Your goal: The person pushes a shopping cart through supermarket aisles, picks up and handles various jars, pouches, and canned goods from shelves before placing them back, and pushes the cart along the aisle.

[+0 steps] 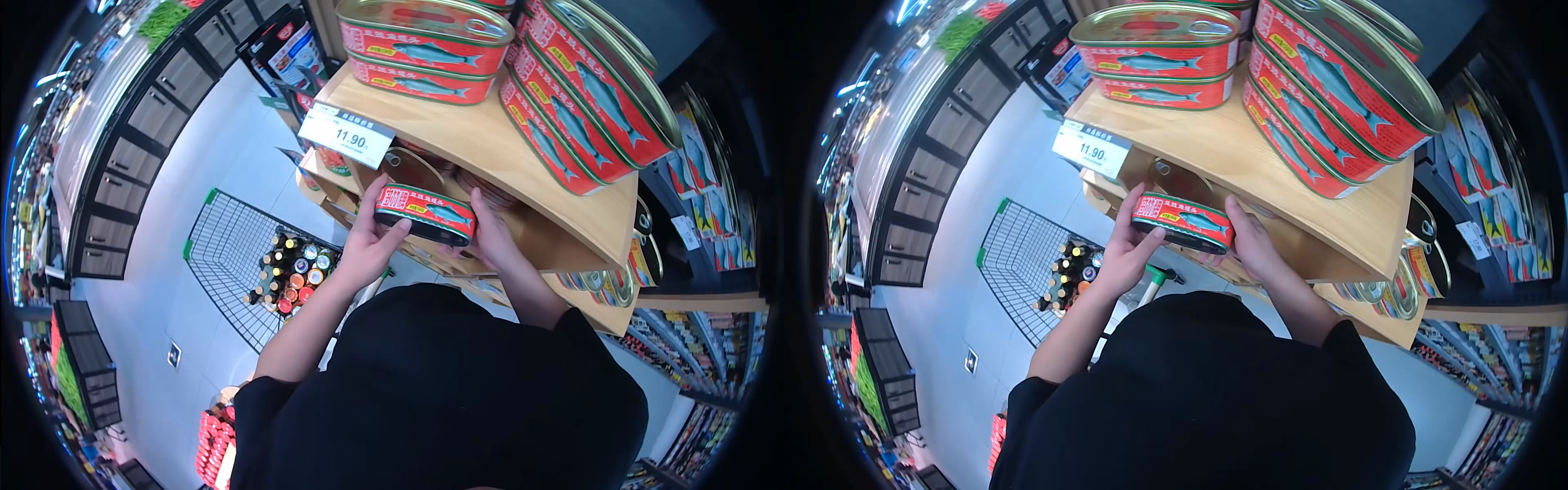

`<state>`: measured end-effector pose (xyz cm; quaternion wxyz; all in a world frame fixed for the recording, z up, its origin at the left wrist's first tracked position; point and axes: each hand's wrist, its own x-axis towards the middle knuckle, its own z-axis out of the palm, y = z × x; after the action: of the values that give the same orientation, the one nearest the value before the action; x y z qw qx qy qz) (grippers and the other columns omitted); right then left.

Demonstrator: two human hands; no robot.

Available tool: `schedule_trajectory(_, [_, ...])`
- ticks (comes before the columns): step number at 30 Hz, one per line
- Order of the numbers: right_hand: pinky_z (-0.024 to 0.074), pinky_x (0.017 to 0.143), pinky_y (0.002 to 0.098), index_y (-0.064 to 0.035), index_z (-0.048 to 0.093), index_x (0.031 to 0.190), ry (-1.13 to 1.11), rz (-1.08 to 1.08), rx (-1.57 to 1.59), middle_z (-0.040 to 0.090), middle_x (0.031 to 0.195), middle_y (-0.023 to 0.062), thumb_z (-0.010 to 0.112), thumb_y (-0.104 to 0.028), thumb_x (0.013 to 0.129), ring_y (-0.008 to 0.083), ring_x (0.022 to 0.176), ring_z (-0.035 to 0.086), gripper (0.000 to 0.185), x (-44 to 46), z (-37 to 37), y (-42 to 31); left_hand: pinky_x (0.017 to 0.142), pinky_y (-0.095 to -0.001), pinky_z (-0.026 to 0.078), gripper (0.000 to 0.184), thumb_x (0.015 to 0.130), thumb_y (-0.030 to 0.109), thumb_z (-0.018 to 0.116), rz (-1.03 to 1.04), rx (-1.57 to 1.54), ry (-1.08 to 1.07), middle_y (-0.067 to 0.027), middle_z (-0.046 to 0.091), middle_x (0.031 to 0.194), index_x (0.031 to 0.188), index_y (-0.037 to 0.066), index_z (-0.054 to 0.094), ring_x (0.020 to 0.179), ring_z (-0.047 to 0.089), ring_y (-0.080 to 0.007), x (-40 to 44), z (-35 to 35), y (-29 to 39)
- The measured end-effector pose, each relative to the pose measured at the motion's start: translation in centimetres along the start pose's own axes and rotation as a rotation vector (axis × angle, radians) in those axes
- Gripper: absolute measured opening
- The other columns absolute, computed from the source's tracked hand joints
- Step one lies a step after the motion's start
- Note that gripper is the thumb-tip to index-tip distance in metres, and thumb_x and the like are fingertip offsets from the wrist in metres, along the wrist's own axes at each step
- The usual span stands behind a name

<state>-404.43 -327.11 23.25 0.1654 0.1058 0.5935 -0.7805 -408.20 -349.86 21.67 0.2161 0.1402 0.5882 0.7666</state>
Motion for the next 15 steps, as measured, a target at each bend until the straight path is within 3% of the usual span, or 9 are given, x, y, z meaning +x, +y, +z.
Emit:
schedule_trajectory(1, [0.0560, 0.061, 0.0249, 0.0041, 0.065, 0.117, 0.018, 0.049, -0.074, 0.072, 0.095, 0.0129, 0.056, -0.044, 0.100, 0.0166, 0.080, 0.071, 0.052, 0.4, -0.2, 0.5, 0.106, -0.0352, 0.042, 0.077, 0.097, 0.003, 0.059, -0.003, -0.037, -0.009, -0.0105, 0.048, 0.139, 0.158, 0.008, 0.012, 0.125, 0.051, -0.0193, 0.3, -0.2, -0.3])
schedule_trajectory(2, [0.0560, 0.061, 0.0249, 0.0041, 0.065, 0.117, 0.025, 0.048, -0.071, 0.072, 0.095, 0.0129, 0.056, -0.044, 0.100, 0.0166, 0.080, 0.071, 0.052, 0.6, -0.5, 1.3, 0.106, -0.0352, 0.042, 0.077, 0.097, 0.003, 0.059, -0.004, -0.037, -0.016, -0.0105, 0.048, 0.139, 0.158, 0.008, 0.012, 0.125, 0.051, -0.0193, 0.6, -0.2, -0.7])
schedule_trajectory(5, [0.0573, 0.067, 0.0255, -0.0032, 0.066, 0.125, 0.210, -0.631, -0.652, 0.072, 0.101, 0.0119, 0.079, -0.020, 0.085, 0.0148, 0.091, 0.068, 0.045, 2.0, -0.5, 2.2, 0.111, -0.0359, 0.036, 0.082, 0.095, 0.000, 0.058, 0.036, -0.010, -0.050, -0.0118, 0.032, 0.156, 0.159, 0.007, 0.008, 0.142, 0.035, -0.0205, 1.4, -0.1, -1.2])
schedule_trajectory(6, [0.0573, 0.067, 0.0255, -0.0032, 0.066, 0.125, 0.203, -0.631, -0.654, 0.072, 0.101, 0.0119, 0.079, -0.020, 0.085, 0.0148, 0.091, 0.068, 0.045, 2.2, -0.1, 2.2, 0.111, -0.0359, 0.036, 0.082, 0.095, 0.000, 0.058, 0.038, -0.012, -0.044, -0.0118, 0.032, 0.156, 0.159, 0.007, 0.008, 0.142, 0.035, -0.0205, 1.8, -0.4, -2.1])
schedule_trajectory(8, [0.0525, 0.088, 0.0290, -0.0037, 0.066, 0.125, 0.388, -0.572, -0.739, 0.062, 0.123, 0.0165, 0.079, -0.013, 0.083, 0.0190, 0.107, 0.064, 0.045, 2.8, 0.7, 2.4, 0.112, -0.0411, 0.035, 0.088, 0.093, 0.006, 0.063, 0.033, 0.144, -0.108, -0.0201, 0.029, 0.157, 0.158, 0.005, 0.005, 0.145, 0.032, -0.0254, 2.6, -1.1, -4.2])
schedule_trajectory(9, [0.0525, 0.088, 0.0290, -0.0037, 0.066, 0.125, 0.375, -0.570, -0.741, 0.062, 0.123, 0.0165, 0.079, -0.013, 0.083, 0.0190, 0.107, 0.064, 0.045, 3.3, 0.9, 2.3, 0.115, -0.0436, 0.031, 0.090, 0.091, 0.011, 0.067, -0.051, 0.155, -0.081, -0.0205, 0.021, 0.161, 0.158, 0.005, 0.007, 0.150, 0.022, -0.0280, 2.3, -1.0, -4.6])
schedule_trajectory(11, [0.0530, 0.090, 0.0323, -0.0058, 0.068, 0.124, 0.364, -0.466, -0.753, 0.060, 0.125, 0.0188, 0.081, -0.013, 0.081, 0.0221, 0.107, 0.065, 0.045, 4.5, 1.0, 2.0, 0.114, -0.0428, 0.030, 0.089, 0.092, 0.012, 0.067, -0.049, 0.257, -0.061, -0.0173, 0.023, 0.161, 0.159, 0.006, 0.008, 0.150, 0.022, -0.0279, 2.2, -0.8, -4.8])
schedule_trajectory(14, [0.0587, 0.070, 0.0334, -0.0101, 0.066, 0.127, 0.345, -0.649, -0.912, 0.072, 0.103, 0.0151, 0.080, -0.022, 0.082, 0.0231, 0.092, 0.071, 0.049, 6.3, 0.5, 3.6, 0.114, -0.0422, 0.030, 0.091, 0.091, 0.017, 0.068, -0.086, 0.322, -0.045, -0.0156, 0.023, 0.161, 0.159, 0.007, 0.008, 0.150, 0.023, -0.0289, 2.4, -0.5, -5.2])
schedule_trajectory(15, [0.0587, 0.070, 0.0334, -0.0101, 0.066, 0.127, 0.327, -0.648, -0.918, 0.072, 0.103, 0.0151, 0.080, -0.022, 0.082, 0.0231, 0.092, 0.071, 0.049, 6.7, 0.4, 3.9, 0.114, -0.0424, 0.030, 0.091, 0.091, 0.016, 0.068, -0.053, 0.333, -0.052, -0.0159, 0.023, 0.161, 0.159, 0.007, 0.008, 0.149, 0.024, -0.0289, 2.5, -0.6, -6.0])
